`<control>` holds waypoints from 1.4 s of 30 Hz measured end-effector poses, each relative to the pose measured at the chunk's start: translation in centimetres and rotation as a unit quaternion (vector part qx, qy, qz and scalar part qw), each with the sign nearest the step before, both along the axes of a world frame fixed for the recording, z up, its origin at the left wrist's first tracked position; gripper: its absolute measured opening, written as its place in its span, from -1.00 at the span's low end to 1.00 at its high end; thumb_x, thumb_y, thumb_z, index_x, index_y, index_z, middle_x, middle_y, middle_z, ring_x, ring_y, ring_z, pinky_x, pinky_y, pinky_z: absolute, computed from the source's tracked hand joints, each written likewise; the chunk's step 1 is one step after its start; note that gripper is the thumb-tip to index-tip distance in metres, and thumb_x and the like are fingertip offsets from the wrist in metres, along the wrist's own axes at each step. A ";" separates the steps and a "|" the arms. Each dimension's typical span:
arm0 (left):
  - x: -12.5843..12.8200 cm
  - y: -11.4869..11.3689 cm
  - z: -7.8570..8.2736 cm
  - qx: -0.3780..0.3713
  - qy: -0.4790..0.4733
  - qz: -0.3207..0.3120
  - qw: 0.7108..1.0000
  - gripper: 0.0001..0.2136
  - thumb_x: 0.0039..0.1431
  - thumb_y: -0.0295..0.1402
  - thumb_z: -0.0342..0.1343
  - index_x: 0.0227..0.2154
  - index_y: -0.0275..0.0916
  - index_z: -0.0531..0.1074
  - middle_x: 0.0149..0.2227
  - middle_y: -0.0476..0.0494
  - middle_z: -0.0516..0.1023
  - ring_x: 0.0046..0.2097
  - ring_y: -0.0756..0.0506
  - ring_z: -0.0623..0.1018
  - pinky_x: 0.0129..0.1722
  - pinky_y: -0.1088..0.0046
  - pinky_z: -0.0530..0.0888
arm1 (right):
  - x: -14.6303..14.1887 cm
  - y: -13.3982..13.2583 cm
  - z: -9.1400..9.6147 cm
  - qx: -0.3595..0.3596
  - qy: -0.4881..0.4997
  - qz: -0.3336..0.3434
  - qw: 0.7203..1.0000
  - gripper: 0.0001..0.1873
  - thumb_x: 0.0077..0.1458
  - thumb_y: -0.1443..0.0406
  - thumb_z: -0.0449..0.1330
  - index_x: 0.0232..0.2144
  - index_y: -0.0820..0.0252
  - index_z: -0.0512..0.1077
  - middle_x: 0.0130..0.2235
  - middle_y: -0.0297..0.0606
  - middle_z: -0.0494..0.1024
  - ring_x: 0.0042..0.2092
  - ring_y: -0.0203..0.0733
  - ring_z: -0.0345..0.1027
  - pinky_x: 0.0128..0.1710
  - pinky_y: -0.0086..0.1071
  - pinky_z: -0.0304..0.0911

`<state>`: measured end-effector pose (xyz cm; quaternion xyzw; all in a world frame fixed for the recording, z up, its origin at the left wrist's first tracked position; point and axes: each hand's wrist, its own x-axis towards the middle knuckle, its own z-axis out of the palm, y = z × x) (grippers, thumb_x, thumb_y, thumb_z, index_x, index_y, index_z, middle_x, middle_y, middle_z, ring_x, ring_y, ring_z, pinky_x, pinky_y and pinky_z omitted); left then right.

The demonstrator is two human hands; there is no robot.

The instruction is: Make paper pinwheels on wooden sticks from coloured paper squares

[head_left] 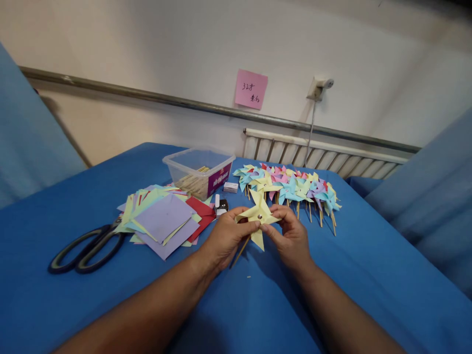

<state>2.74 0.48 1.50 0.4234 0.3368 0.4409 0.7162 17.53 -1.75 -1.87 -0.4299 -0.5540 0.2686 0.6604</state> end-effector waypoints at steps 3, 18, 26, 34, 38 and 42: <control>0.0 0.2 0.0 0.014 0.009 0.019 1.000 -0.73 -0.18 -0.43 0.32 -0.35 -0.31 0.43 -0.41 -0.08 0.50 -0.40 0.00 0.48 -0.36 0.49 0.38 | -0.2 -0.3 0.4 -0.039 0.028 0.041 0.998 -0.87 -0.13 0.27 0.34 -0.45 0.13 0.49 -0.13 -0.21 0.43 -0.04 -0.11 0.32 0.00 -0.19 0.22; -0.1 0.3 0.4 0.100 0.152 0.044 0.982 -0.75 -0.23 -0.36 0.31 -0.39 -0.27 0.49 -0.54 0.05 0.45 -0.49 0.05 0.39 -0.48 0.55 0.29 | -0.6 -0.7 1.1 -0.195 0.238 0.186 0.933 -0.88 -0.17 0.33 0.38 -0.47 0.17 0.54 -0.25 -0.29 0.55 -0.19 -0.22 0.38 -0.04 -0.30 0.20; -0.1 0.4 0.0 0.051 0.071 0.040 0.995 -0.74 -0.21 -0.43 0.31 -0.36 -0.29 0.47 -0.45 -0.04 0.51 -0.41 0.00 0.48 -0.37 0.48 0.38 | -0.2 -0.6 1.4 -0.183 0.239 0.178 0.937 -0.81 -0.21 0.35 0.40 -0.46 0.14 0.48 -0.25 -0.37 0.54 -0.27 -0.30 0.40 -0.17 -0.37 0.27; -0.1 0.0 0.6 -0.021 -0.040 0.021 0.999 -0.69 -0.16 -0.55 0.27 -0.26 -0.34 0.47 -0.27 -0.17 0.55 -0.30 -0.02 0.53 -0.24 0.48 0.42 | -0.8 -0.6 1.3 -0.124 0.168 0.100 0.973 -0.70 -0.20 0.27 0.38 -0.36 0.10 0.40 -0.27 -0.36 0.52 -0.38 -0.27 0.44 -0.31 -0.32 0.37; 0.0 -0.1 0.9 -0.041 -0.062 0.009 0.997 -0.68 -0.17 -0.59 0.27 -0.25 -0.35 0.48 -0.24 -0.19 0.56 -0.31 -0.01 0.54 -0.25 0.49 0.44 | -0.9 -0.6 1.3 -0.105 0.152 0.090 0.979 -0.68 -0.17 0.26 0.36 -0.32 0.10 0.37 -0.31 -0.36 0.53 -0.38 -0.26 0.44 -0.33 -0.33 0.37; -0.1 0.0 1.2 -0.064 -0.082 0.012 0.995 -0.70 -0.17 -0.62 0.25 -0.28 -0.34 0.48 -0.27 -0.16 0.56 -0.33 -0.01 0.55 -0.27 0.50 0.47 | -0.8 -0.4 1.4 -0.097 0.148 0.087 0.980 -0.65 -0.16 0.27 0.36 -0.27 0.09 0.37 -0.40 -0.38 0.53 -0.37 -0.26 0.42 -0.32 -0.36 0.33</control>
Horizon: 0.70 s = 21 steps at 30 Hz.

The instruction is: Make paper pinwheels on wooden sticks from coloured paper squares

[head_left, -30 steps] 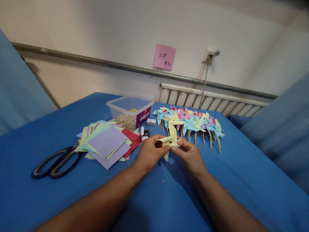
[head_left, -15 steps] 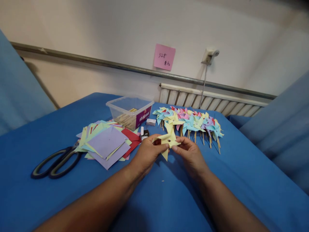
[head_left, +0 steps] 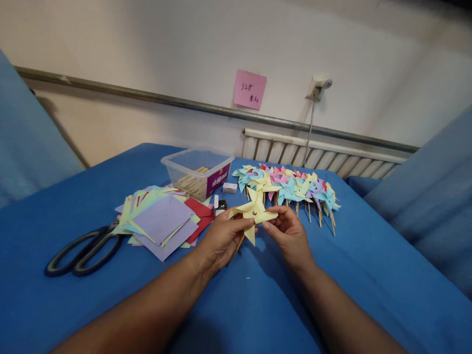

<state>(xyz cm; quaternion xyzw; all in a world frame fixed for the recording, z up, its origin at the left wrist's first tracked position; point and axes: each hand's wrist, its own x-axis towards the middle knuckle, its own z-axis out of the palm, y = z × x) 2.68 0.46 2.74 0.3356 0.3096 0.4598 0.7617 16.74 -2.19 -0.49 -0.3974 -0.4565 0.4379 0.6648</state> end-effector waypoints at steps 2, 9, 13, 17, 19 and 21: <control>-0.1 0.1 0.0 -0.013 -0.004 -0.006 1.000 -0.72 -0.16 -0.63 0.25 -0.31 -0.33 0.48 -0.32 -0.13 0.56 -0.38 0.01 0.54 -0.30 0.51 0.48 | 0.1 0.1 0.0 -0.004 -0.003 -0.015 1.000 -0.70 -0.16 0.26 0.36 -0.32 0.10 0.39 -0.41 -0.38 0.52 -0.36 -0.26 0.40 -0.32 -0.37 0.31; -0.3 0.2 -0.1 -0.012 -0.023 -0.053 0.998 -0.74 -0.11 -0.62 0.22 -0.28 -0.35 0.49 -0.28 -0.19 0.57 -0.37 -0.01 0.55 -0.29 0.52 0.49 | 0.5 0.1 -0.2 0.003 -0.029 -0.004 1.000 -0.84 -0.02 0.19 0.27 -0.39 0.14 0.45 -0.41 -0.36 0.52 -0.38 -0.29 0.39 -0.25 -0.33 0.29; -0.3 0.1 0.1 -0.013 -0.012 -0.047 0.999 -0.72 -0.11 -0.63 0.22 -0.26 -0.34 0.49 -0.25 -0.20 0.57 -0.35 -0.01 0.55 -0.30 0.53 0.49 | 0.7 0.2 -0.3 0.014 0.003 -0.031 0.999 -0.71 0.05 0.14 0.22 -0.17 0.08 0.40 -0.27 -0.31 0.52 -0.37 -0.29 0.38 -0.27 -0.31 0.31; -0.2 0.0 0.1 -0.002 0.018 -0.016 1.000 -0.70 -0.15 -0.63 0.25 -0.27 -0.33 0.48 -0.29 -0.16 0.56 -0.35 0.00 0.54 -0.29 0.52 0.47 | 1.0 0.3 -0.6 -0.018 0.003 -0.077 0.997 -0.68 0.08 0.08 0.17 -0.16 0.12 0.42 -0.19 -0.23 0.52 -0.30 -0.24 0.38 -0.26 -0.31 0.29; -0.2 0.0 -0.1 0.010 0.040 -0.017 0.999 -0.70 -0.16 -0.59 0.27 -0.28 -0.33 0.48 -0.33 -0.14 0.55 -0.37 0.00 0.53 -0.30 0.50 0.46 | 1.0 0.3 -0.6 -0.030 -0.020 -0.070 0.997 -0.69 0.08 0.08 0.17 -0.24 0.16 0.47 -0.24 -0.23 0.53 -0.29 -0.21 0.38 -0.25 -0.30 0.28; -0.1 0.0 -0.4 0.029 0.062 -0.019 0.997 -0.71 -0.17 -0.56 0.28 -0.29 -0.33 0.48 -0.37 -0.12 0.54 -0.38 0.00 0.53 -0.32 0.49 0.45 | 1.0 0.2 -0.5 -0.022 -0.040 -0.064 0.997 -0.73 0.06 0.11 0.20 -0.29 0.16 0.49 -0.30 -0.26 0.54 -0.29 -0.21 0.38 -0.23 -0.30 0.28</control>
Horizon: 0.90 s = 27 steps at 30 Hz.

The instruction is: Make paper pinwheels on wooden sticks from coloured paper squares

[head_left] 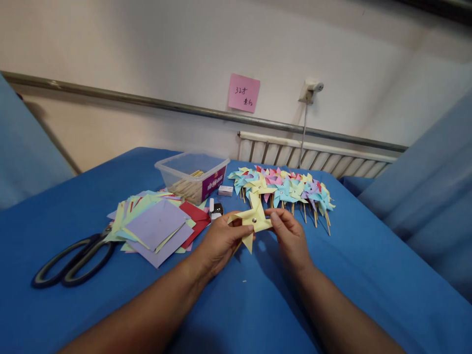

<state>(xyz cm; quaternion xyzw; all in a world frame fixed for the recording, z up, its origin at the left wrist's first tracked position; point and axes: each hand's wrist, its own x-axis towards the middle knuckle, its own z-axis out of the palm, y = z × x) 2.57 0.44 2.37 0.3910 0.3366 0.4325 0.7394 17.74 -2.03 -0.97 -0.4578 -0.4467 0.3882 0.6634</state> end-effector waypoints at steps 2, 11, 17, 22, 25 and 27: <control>0.0 0.1 -0.3 0.024 0.023 0.007 0.999 -0.73 -0.17 -0.53 0.29 -0.31 -0.33 0.48 -0.41 -0.09 0.52 -0.40 0.00 0.51 -0.33 0.49 0.44 | -0.1 -0.1 0.1 0.027 -0.034 -0.014 0.999 -0.80 0.03 0.16 0.23 -0.32 0.15 0.51 -0.31 -0.28 0.54 -0.25 -0.19 0.39 -0.18 -0.28 0.27; 0.2 0.3 -1.1 0.071 0.068 0.012 0.995 -0.77 -0.15 -0.42 0.28 -0.35 -0.31 0.45 -0.46 -0.06 0.49 -0.43 -0.01 0.48 -0.37 0.46 0.40 | -0.3 -0.2 0.2 0.112 -0.145 -0.064 0.981 -0.91 0.05 0.29 0.21 -0.39 0.11 0.54 -0.27 -0.24 0.55 -0.17 -0.15 0.41 -0.08 -0.19 0.27; 0.2 0.2 -1.0 0.067 0.067 0.015 0.995 -0.74 -0.18 -0.42 0.29 -0.34 -0.30 0.47 -0.45 -0.06 0.50 -0.44 -0.01 0.48 -0.38 0.46 0.40 | -0.3 -0.2 0.1 0.088 -0.132 -0.066 0.985 -0.86 0.00 0.23 0.26 -0.35 0.13 0.52 -0.22 -0.21 0.54 -0.13 -0.13 0.39 -0.04 -0.16 0.25; 0.3 0.2 -1.2 0.074 0.083 0.009 0.994 -0.77 -0.17 -0.39 0.29 -0.38 -0.29 0.45 -0.47 -0.07 0.49 -0.45 -0.02 0.48 -0.41 0.45 0.38 | -0.4 -0.1 0.2 0.084 -0.151 -0.076 0.982 -0.91 -0.04 0.26 0.29 -0.40 0.13 0.54 -0.24 -0.21 0.54 -0.15 -0.13 0.40 -0.04 -0.17 0.26; 0.3 0.3 -1.2 0.079 0.092 0.005 0.993 -0.79 -0.16 -0.37 0.28 -0.40 -0.30 0.44 -0.48 -0.08 0.48 -0.46 -0.02 0.47 -0.42 0.45 0.37 | -0.6 -0.2 0.4 0.083 -0.153 -0.089 0.981 -0.94 -0.04 0.28 0.28 -0.44 0.13 0.54 -0.26 -0.22 0.54 -0.16 -0.13 0.41 -0.06 -0.17 0.27; 0.3 0.3 -1.1 0.077 0.091 0.004 0.993 -0.79 -0.17 -0.37 0.29 -0.42 -0.30 0.44 -0.49 -0.08 0.48 -0.46 -0.02 0.47 -0.43 0.46 0.37 | -0.7 -0.3 0.5 0.081 -0.155 -0.095 0.980 -0.95 -0.03 0.29 0.27 -0.47 0.13 0.53 -0.27 -0.23 0.54 -0.18 -0.14 0.41 -0.08 -0.19 0.27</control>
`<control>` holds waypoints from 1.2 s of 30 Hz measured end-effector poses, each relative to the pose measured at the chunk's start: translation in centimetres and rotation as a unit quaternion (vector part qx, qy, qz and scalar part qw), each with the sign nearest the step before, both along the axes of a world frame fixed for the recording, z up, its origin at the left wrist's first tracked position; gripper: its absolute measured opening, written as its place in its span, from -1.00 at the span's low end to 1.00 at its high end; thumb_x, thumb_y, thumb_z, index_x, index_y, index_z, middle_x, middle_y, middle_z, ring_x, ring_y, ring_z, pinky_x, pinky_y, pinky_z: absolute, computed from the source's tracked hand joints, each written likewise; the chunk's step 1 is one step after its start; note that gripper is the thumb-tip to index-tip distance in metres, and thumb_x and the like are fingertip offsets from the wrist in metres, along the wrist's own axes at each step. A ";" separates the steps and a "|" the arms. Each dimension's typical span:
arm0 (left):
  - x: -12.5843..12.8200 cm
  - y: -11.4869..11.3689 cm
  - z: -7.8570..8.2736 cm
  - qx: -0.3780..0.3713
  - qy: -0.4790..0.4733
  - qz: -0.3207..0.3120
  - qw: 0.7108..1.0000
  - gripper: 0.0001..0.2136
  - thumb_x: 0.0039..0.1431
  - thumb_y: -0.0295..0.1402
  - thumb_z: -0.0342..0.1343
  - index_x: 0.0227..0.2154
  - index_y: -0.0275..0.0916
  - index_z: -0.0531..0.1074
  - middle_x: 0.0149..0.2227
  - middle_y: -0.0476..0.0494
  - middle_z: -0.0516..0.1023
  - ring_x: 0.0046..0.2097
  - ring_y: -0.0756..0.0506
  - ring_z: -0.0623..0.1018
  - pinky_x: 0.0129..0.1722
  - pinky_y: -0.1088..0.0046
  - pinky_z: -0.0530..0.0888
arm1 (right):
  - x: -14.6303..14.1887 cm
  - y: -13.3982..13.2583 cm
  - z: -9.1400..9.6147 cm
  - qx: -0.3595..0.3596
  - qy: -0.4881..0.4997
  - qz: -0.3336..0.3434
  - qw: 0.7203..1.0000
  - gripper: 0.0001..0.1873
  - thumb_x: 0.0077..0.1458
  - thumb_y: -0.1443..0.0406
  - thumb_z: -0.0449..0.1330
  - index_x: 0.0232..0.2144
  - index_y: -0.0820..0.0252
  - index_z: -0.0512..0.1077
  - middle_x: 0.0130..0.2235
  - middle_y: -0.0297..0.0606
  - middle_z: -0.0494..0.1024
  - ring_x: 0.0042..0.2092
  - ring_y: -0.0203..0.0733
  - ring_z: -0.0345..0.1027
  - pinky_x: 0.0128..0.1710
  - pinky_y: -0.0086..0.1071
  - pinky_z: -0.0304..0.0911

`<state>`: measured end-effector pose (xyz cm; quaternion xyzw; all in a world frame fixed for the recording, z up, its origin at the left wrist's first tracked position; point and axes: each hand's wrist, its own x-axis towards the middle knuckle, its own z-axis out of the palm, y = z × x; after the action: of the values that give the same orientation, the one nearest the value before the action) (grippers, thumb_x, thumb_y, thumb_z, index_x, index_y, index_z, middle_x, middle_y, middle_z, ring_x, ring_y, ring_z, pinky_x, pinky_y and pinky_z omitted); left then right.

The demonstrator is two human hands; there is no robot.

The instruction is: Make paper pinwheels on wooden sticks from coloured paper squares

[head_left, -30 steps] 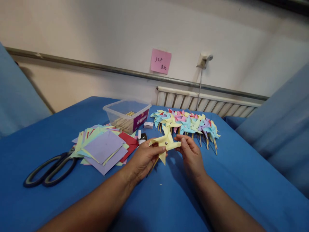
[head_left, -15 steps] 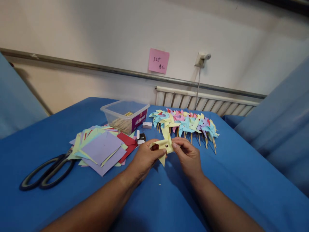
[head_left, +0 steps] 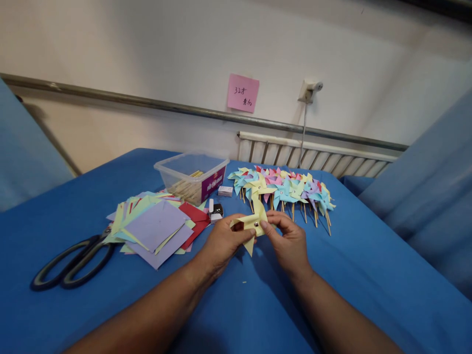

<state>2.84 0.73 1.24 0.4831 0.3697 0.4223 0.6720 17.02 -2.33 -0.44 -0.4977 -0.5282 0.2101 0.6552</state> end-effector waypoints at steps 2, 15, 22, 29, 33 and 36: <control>0.0 0.0 0.1 -0.008 -0.006 -0.002 1.000 -0.78 -0.18 -0.39 0.30 -0.42 -0.30 0.45 -0.50 -0.06 0.48 -0.47 -0.02 0.47 -0.43 0.46 0.38 | 0.0 -0.1 0.0 -0.002 -0.003 0.001 1.000 -0.93 -0.01 0.28 0.25 -0.46 0.13 0.53 -0.27 -0.23 0.54 -0.17 -0.14 0.41 -0.08 -0.19 0.26; -0.2 0.2 0.9 -0.073 -0.142 0.062 0.985 -0.70 -0.16 -0.51 0.29 -0.27 -0.33 0.43 -0.37 -0.10 0.52 -0.41 0.00 0.51 -0.37 0.50 0.45 | -1.3 -0.1 -0.6 -0.214 0.169 0.158 0.949 -0.61 -0.08 0.02 0.27 -0.41 0.22 0.34 -0.44 -0.30 0.51 -0.50 -0.30 0.37 -0.51 -0.44 0.20; -0.5 0.2 1.1 -0.081 -0.119 0.048 0.988 -0.78 -0.11 -0.42 0.27 -0.38 -0.29 0.37 -0.55 -0.02 0.43 -0.59 0.03 0.43 -0.66 0.57 0.32 | -3.8 -0.4 -1.4 -0.262 0.216 0.325 0.883 -0.55 -0.31 0.09 0.41 -0.47 0.22 0.32 -0.52 -0.40 0.45 -0.61 -0.42 0.24 -0.62 -0.50 0.14; -0.3 -0.3 1.3 -0.094 -0.104 0.038 0.989 -0.76 -0.08 -0.37 0.25 -0.34 -0.24 0.32 -0.53 -0.01 0.44 -0.61 -0.03 0.45 -0.68 0.48 0.37 | -3.7 -0.2 -2.2 -0.265 0.177 0.349 0.881 -0.54 -0.20 0.08 0.36 -0.34 0.25 0.35 -0.53 -0.40 0.44 -0.61 -0.41 0.29 -0.68 -0.55 0.04; -0.4 -0.2 1.1 -0.101 -0.094 0.013 0.990 -0.76 -0.05 -0.33 0.23 -0.33 -0.22 0.32 -0.58 0.02 0.41 -0.65 -0.03 0.41 -0.70 0.48 0.31 | -3.6 -0.1 -2.6 -0.269 0.169 0.358 0.878 -0.57 -0.17 0.06 0.35 -0.41 0.26 0.33 -0.57 -0.39 0.44 -0.62 -0.39 0.30 -0.67 -0.55 0.05; -0.7 0.1 1.1 -0.075 -0.099 0.019 0.992 -0.80 -0.05 -0.33 0.24 -0.36 -0.25 0.36 -0.56 0.00 0.43 -0.58 -0.01 0.43 -0.59 0.47 0.37 | -3.6 -0.1 -2.7 -0.270 0.179 0.351 0.878 -0.58 -0.18 0.05 0.35 -0.48 0.24 0.31 -0.57 -0.36 0.46 -0.61 -0.38 0.32 -0.65 -0.53 0.11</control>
<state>2.18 0.83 2.31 0.3797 0.3407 0.4516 0.7319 13.47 -2.44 -3.11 -0.3905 -0.4647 0.6464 0.4622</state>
